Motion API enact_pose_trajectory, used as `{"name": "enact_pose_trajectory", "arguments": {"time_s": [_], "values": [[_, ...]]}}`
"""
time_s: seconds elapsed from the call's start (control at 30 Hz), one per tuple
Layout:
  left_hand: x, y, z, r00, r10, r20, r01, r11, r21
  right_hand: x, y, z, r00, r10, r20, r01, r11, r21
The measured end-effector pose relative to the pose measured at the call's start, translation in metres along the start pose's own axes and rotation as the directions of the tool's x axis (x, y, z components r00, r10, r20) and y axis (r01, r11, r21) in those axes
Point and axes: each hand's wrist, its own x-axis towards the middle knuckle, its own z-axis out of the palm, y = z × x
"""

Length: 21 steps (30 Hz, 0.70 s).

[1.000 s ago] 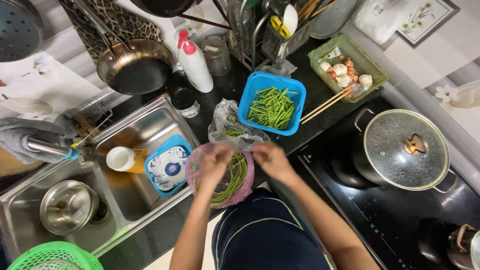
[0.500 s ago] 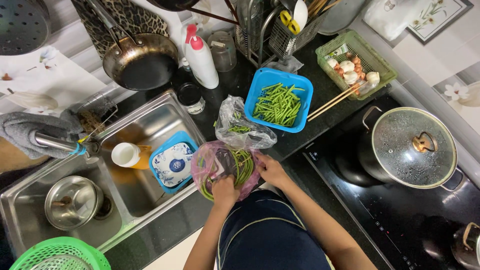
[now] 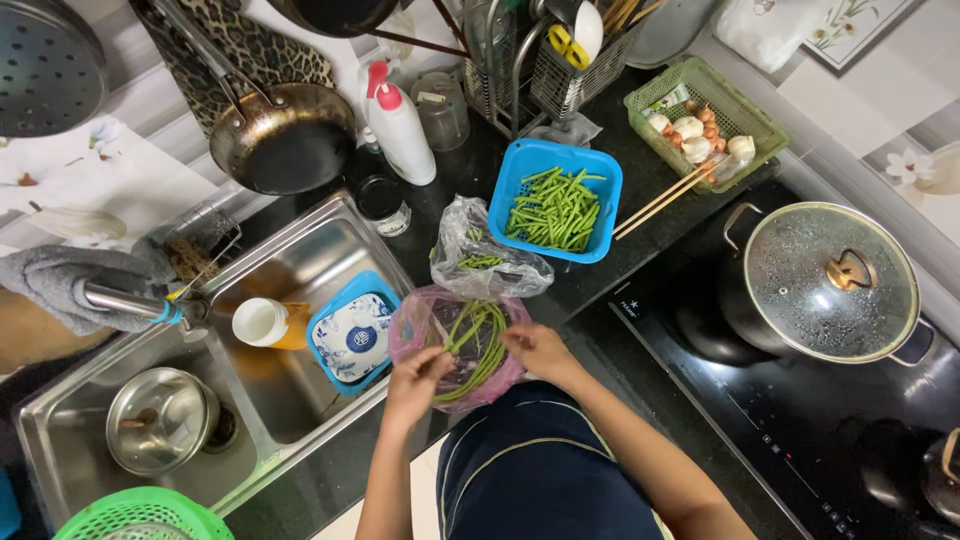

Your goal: The person stands at the kitchen sink and trims the ends off green beans by hand, one bean at a time, placing the trimmed beans into a blue container and the trimmed-off ends into a pink plastic bag. At the end they gather the bag of trimmings and set it aside.

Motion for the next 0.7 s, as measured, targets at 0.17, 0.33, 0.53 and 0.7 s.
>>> {"name": "enact_pose_trajectory", "arguments": {"time_s": [0.17,0.33,0.53,0.7], "values": [[-0.019,0.002,0.003,0.997,0.023,0.070,-0.018,0.997,-0.080,-0.019,-0.059,-0.013,0.912,0.197,0.360,-0.369,0.777,0.510],[-0.038,0.034,0.009,0.983,0.076,0.170,-0.138,0.908,0.395,-0.027,-0.060,-0.008,0.895,-0.003,0.446,-0.395,0.462,0.794],[-0.026,0.061,0.014,0.955,0.073,0.286,-0.017,0.981,-0.195,-0.033,-0.042,0.004,0.958,-0.134,0.252,-0.073,0.738,0.671],[0.003,0.038,0.043,0.967,0.233,0.106,-0.196,0.940,-0.280,-0.038,-0.053,0.005,0.963,-0.195,0.188,0.047,0.803,0.594]]}}
